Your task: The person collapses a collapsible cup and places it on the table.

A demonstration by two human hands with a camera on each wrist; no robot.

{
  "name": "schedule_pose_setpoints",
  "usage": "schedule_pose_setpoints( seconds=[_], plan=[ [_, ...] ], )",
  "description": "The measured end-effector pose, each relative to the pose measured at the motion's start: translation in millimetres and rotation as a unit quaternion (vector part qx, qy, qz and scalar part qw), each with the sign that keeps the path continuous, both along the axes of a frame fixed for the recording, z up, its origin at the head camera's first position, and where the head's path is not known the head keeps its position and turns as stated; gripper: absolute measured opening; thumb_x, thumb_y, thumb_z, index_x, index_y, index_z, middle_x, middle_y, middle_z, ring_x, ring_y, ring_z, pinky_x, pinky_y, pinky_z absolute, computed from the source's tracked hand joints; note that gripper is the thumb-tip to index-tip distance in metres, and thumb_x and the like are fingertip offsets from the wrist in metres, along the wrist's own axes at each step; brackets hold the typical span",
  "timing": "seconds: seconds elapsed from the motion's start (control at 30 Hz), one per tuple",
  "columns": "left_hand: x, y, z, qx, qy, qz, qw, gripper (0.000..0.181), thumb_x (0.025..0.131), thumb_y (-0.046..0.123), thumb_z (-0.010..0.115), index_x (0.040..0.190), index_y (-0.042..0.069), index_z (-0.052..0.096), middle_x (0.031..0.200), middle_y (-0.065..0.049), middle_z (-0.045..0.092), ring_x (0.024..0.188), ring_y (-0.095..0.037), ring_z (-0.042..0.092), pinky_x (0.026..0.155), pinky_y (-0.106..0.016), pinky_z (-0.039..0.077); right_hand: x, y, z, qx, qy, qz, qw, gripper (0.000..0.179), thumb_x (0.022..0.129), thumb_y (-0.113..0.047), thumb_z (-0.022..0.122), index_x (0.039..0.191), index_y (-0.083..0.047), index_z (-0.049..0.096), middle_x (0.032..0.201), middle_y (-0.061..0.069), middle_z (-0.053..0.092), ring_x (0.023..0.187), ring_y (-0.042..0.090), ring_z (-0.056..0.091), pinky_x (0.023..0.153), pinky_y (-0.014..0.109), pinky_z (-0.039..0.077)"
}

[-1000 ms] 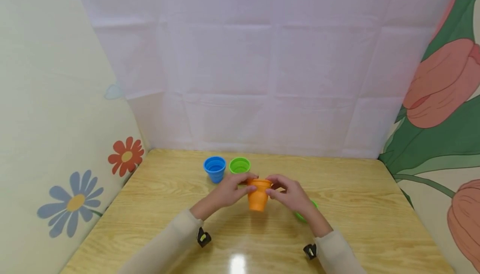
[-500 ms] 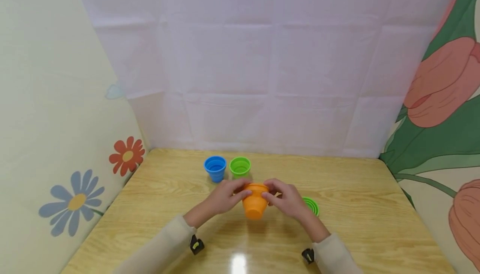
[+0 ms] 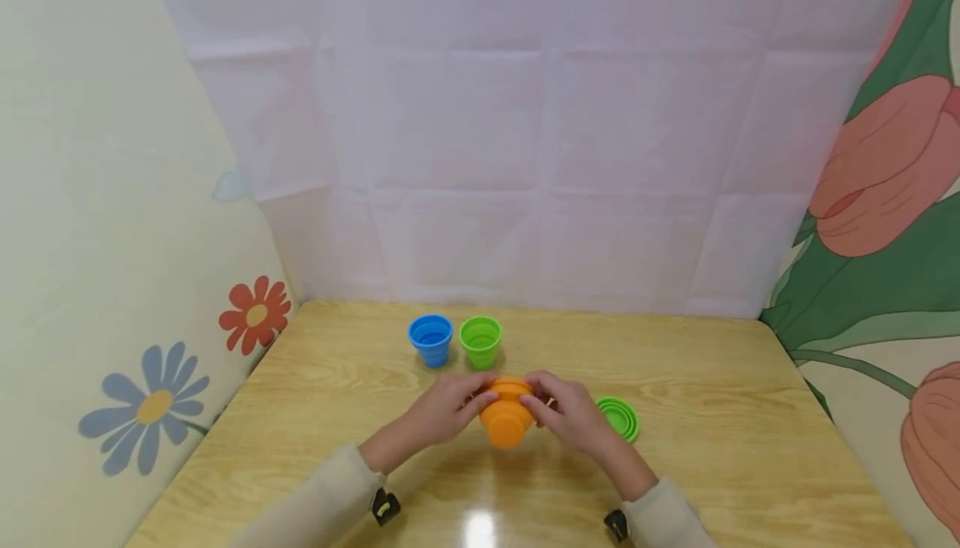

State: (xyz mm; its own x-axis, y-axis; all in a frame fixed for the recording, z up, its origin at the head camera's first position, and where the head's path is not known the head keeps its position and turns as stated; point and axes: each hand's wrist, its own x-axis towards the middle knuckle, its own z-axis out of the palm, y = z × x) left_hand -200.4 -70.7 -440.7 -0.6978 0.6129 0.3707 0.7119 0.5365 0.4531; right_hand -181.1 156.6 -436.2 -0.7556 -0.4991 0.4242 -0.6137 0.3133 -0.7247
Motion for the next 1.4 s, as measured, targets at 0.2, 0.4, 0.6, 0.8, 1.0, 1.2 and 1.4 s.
schedule_pose_setpoints(
  seconds=[0.2,0.4,0.6,0.8,1.0,1.2,1.4],
  plan=[
    [3.2,1.4,-4.3,-0.015,0.044,0.020,0.9987,0.029,0.100,0.031,0.043,0.109,0.011,0.062,0.085,0.006,0.064,0.069,-0.002,0.052,0.062,-0.016,0.047,-13.7,2,-27.8,0.013,0.042,-0.005,0.9990,0.014,0.094,-0.007,0.054,0.108,-0.011,0.057,0.076,-0.004,0.062,0.056,0.004,0.055,0.049,0.020,0.050],
    [5.2,4.4,-5.5,-0.007,0.028,0.023,0.9993,0.029,0.101,0.029,0.040,0.111,0.011,0.060,0.087,0.005,0.063,0.071,-0.003,0.052,0.065,-0.018,0.048,-14.0,1,-29.4,0.019,0.060,-0.013,0.9979,0.012,0.096,-0.013,0.052,0.108,-0.015,0.056,0.071,-0.011,0.057,0.055,-0.002,0.051,0.047,0.019,0.047],
    [5.1,4.0,-6.6,0.025,-0.062,0.008,0.9977,0.035,0.101,0.038,0.035,0.115,0.014,0.057,0.081,0.009,0.056,0.068,-0.003,0.050,0.061,-0.016,0.046,-13.5,2,-28.8,0.030,0.062,-0.031,0.9971,0.012,0.096,-0.013,0.051,0.108,-0.015,0.055,0.069,-0.013,0.054,0.056,-0.002,0.049,0.047,0.019,0.046],
    [5.0,-1.2,-7.1,0.054,-0.127,-0.042,0.9896,0.030,0.100,0.027,0.045,0.126,0.014,0.051,0.102,0.005,0.061,0.084,-0.003,0.056,0.070,-0.017,0.051,-13.4,4,-28.1,0.026,0.070,-0.035,0.9966,0.012,0.096,-0.011,0.052,0.107,-0.015,0.056,0.069,-0.012,0.055,0.054,-0.002,0.049,0.046,0.019,0.046],
    [4.7,-3.2,-7.0,0.052,-0.125,-0.048,0.9897,0.031,0.098,0.022,0.048,0.128,0.015,0.050,0.099,0.006,0.062,0.081,-0.002,0.056,0.066,-0.017,0.051,-12.5,3,-29.1,0.000,0.005,-0.018,0.9998,0.013,0.097,-0.012,0.050,0.108,-0.013,0.056,0.076,-0.004,0.062,0.056,0.003,0.056,0.049,0.026,0.052],
    [3.5,-5.2,-7.5,0.038,-0.108,-0.041,0.9926,0.033,0.101,0.027,0.042,0.128,0.011,0.050,0.099,0.005,0.062,0.082,-0.002,0.056,0.069,-0.016,0.050,-13.2,4,-27.5,-0.029,-0.101,0.031,0.9940,0.020,0.099,-0.010,0.045,0.116,-0.007,0.053,0.093,0.008,0.064,0.069,0.014,0.062,0.061,0.037,0.056],
    [3.5,-6.3,-10.7,0.034,-0.068,-0.028,0.9967,0.031,0.101,0.022,0.042,0.126,0.008,0.050,0.105,0.000,0.064,0.086,-0.004,0.058,0.073,-0.017,0.051,-12.1,6,-25.9,-0.055,-0.114,0.081,0.9887,0.027,0.096,-0.004,0.048,0.123,-0.002,0.050,0.104,0.015,0.062,0.087,0.012,0.059,0.070,0.038,0.056]
  ],
)
